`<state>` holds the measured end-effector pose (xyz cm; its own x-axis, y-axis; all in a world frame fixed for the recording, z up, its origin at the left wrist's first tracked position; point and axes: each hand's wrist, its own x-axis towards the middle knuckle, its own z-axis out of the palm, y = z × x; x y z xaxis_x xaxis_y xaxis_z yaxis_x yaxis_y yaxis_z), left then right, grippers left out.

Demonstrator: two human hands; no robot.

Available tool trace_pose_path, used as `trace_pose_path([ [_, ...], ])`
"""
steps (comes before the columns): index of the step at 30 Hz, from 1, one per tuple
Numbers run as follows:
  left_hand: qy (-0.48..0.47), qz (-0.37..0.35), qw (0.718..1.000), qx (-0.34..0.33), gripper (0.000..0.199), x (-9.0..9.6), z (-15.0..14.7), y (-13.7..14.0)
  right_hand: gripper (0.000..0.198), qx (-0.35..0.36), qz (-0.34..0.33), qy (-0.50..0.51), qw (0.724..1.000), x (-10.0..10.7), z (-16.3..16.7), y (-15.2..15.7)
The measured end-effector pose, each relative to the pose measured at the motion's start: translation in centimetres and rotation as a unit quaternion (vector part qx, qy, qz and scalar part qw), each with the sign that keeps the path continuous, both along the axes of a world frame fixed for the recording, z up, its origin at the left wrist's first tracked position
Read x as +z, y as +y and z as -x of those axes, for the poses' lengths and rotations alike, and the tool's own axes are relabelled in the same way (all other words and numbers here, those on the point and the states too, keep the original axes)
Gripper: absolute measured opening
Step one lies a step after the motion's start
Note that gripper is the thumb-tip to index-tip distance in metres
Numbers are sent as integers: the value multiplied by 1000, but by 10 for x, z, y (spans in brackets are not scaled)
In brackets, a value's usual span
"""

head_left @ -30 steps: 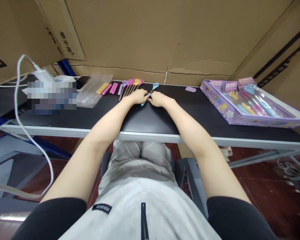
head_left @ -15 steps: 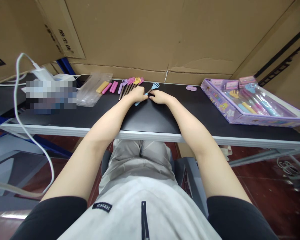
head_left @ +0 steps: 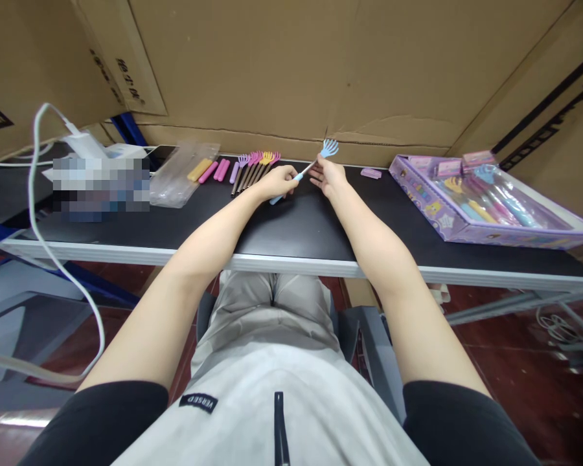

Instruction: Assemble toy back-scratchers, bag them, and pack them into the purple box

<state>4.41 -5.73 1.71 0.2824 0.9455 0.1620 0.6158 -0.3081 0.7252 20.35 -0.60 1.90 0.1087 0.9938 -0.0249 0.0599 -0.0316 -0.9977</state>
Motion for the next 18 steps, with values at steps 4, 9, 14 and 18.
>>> trace_pose_path([
  [4, -45, 24, 999, 8, 8, -2, 0, 3, 32, 34, 1, -2, 999, -3, -3, 4],
  [9, -103, 58, 993, 15, 20, -2, 1, 5, 19, 59, 6, 19, 998, -8, -4, 8],
  [14, -140, 97, 985, 36, 22, 2, 2, 5, 15, 63, 16, 59, 996, -7, -2, 6],
  [18, -165, 130, 976, 56, 26, 7, 2, 4, 18, 46, 36, 133, 989, -7, 0, 3],
])
